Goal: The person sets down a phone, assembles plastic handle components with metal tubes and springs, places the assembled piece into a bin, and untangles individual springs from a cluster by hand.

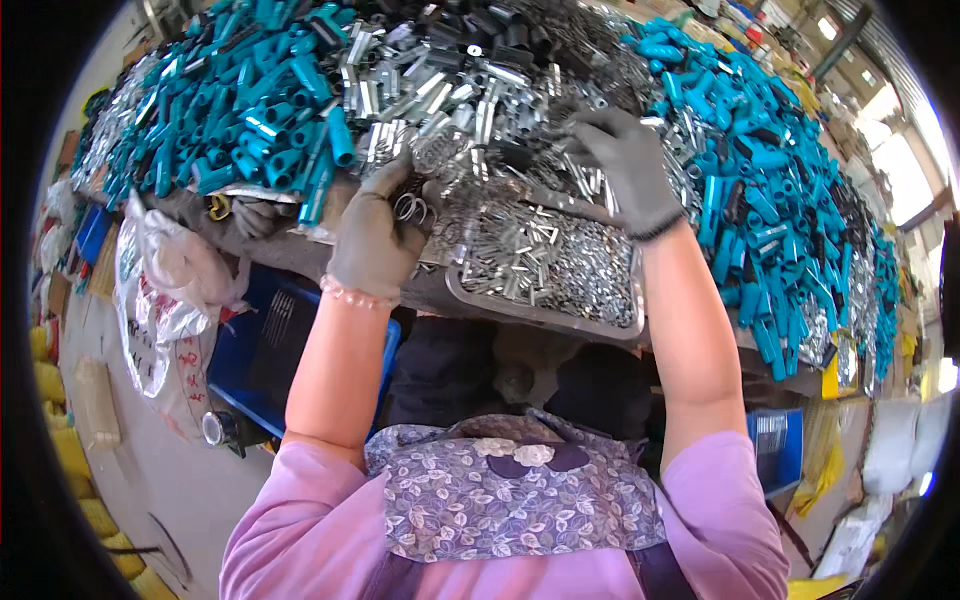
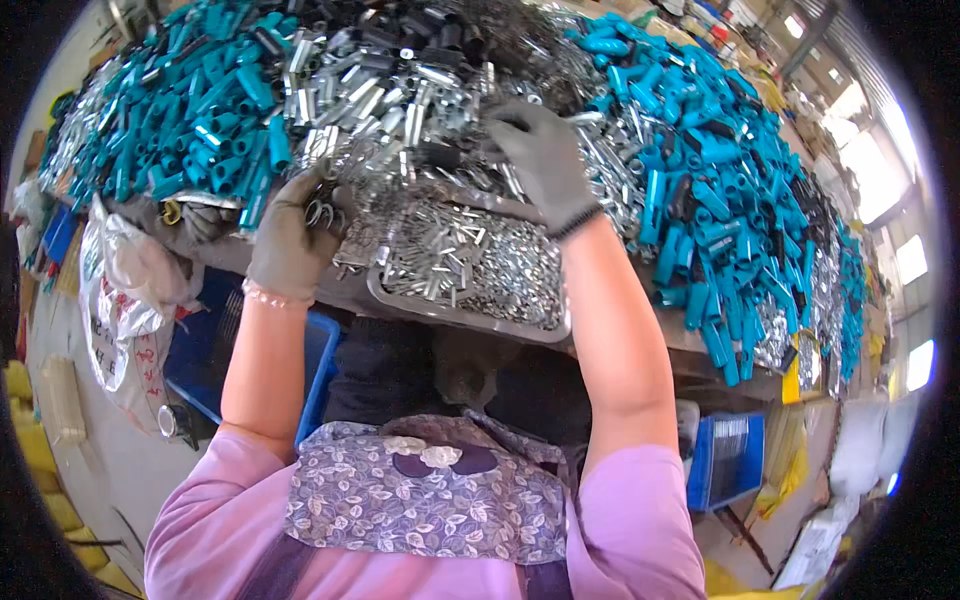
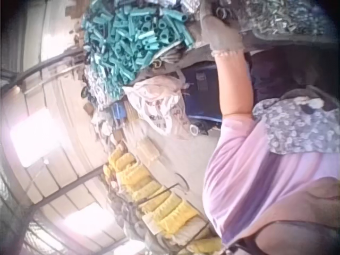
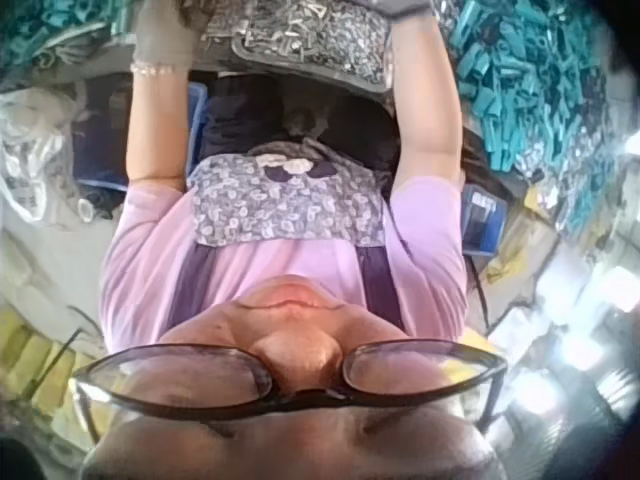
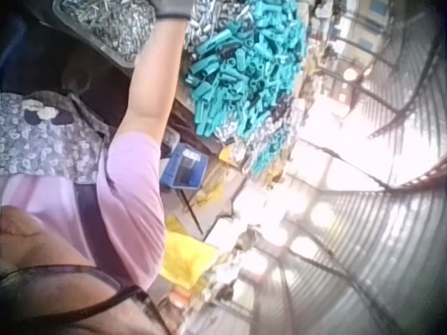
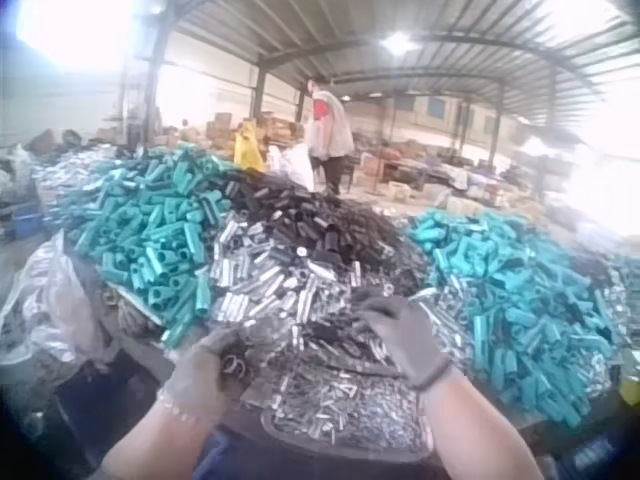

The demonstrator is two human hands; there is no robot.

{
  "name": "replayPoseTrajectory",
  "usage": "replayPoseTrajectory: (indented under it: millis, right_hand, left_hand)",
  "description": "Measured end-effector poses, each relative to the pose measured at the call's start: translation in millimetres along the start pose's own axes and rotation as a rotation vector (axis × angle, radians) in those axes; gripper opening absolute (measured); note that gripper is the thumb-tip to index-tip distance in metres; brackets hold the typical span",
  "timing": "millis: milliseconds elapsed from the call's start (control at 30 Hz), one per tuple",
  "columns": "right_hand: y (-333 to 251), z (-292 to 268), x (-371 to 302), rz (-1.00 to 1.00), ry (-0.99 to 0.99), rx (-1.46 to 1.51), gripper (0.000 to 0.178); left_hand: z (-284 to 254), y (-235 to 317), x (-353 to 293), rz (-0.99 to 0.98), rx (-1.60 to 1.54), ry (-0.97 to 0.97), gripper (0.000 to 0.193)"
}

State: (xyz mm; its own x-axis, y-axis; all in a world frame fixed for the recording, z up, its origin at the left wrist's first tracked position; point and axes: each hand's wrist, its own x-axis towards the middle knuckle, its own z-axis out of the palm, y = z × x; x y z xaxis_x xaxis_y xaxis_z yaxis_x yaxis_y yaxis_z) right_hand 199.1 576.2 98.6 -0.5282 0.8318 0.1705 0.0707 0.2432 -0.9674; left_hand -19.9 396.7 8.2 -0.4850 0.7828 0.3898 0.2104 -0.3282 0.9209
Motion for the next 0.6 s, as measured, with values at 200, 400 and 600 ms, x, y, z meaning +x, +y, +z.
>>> replayPoseTrajectory:
  millis: [200, 400, 600]
  right_hand:
    - [80.8, -130.4, -104.7, -0.159, 0.527, -0.488, 0.018]
    - [52.3, -83.5, -128.7, -0.209, 0.506, -0.593, 0.033]
    - [24.2, 1.4, -132.6, -0.024, 0.015, 0.117, 0.046]
  left_hand:
    - [48.0, 46.4, -18.9, -0.699, -0.81, 0.068, 0.017]
    - [92.5, 38.0, -29.1, -0.832, -0.934, -0.099, 0.018]
    - [120.8, 63.1, -44.8, -0.553, -0.725, -0.02, 0.026]
